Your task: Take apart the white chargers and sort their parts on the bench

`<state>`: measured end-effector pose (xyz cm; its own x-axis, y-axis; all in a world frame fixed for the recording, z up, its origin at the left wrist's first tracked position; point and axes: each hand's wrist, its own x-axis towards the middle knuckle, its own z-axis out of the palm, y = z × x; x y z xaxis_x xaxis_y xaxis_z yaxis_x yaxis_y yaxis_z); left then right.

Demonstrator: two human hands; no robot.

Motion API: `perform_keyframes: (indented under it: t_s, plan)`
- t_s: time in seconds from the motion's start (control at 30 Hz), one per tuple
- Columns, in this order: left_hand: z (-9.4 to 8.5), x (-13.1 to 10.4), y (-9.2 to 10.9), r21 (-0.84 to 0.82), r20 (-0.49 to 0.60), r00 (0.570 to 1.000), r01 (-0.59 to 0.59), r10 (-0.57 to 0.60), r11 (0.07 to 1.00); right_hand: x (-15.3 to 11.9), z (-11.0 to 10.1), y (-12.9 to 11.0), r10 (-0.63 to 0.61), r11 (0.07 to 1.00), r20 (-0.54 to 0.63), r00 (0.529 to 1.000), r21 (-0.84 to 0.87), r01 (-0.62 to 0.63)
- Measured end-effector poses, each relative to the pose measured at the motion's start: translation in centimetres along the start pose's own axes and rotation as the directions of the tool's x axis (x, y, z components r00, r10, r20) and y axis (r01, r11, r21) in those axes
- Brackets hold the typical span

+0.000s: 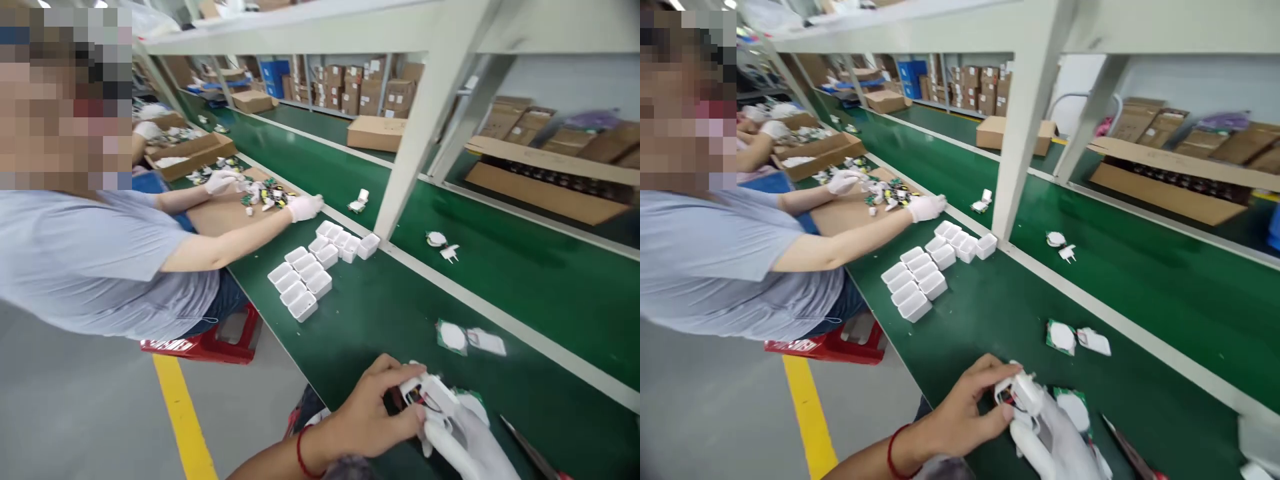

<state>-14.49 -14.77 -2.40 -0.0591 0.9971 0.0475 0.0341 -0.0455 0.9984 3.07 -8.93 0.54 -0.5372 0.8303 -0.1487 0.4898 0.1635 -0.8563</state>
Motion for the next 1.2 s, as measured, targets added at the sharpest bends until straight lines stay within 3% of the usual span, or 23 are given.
perform_keyframes:
  t_s: [0.1,0.23,0.37,0.6,0.97,1.2]
  plan:
    - [0.0,0.2,0.2,-0.058,0.048,0.999,0.028,-0.025,0.998,0.0,0.4,0.2,0.03,0.996,0.037,0.999,0.084,-0.033]
    - [0.2,0.9,0.4,-0.141,0.06,0.994,0.099,-0.091,0.985,0.7,0.8,0.0,-0.03,0.976,0.078,0.997,0.218,0.012]
    - [0.4,1.0,0.4,-0.198,0.043,0.995,0.097,-0.09,0.975,1.0,1.2,0.2,-0.009,0.959,0.082,0.997,0.283,-0.015]
    - [0.1,1.4,0.0,-0.121,0.065,0.979,0.201,-0.195,0.972,1.7,0.8,-0.1,0.031,0.924,0.163,0.986,0.372,-0.09]
    - [-0.5,1.3,0.9,-0.064,0.12,0.984,0.138,-0.13,0.988,2.1,1.1,-0.9,-0.071,0.872,-0.001,0.997,0.485,0.063]
    - [0.0,2.3,0.3,-0.026,0.117,0.985,0.129,-0.125,0.991,1.7,0.2,-0.3,-0.068,0.869,0.057,0.996,0.494,0.031]
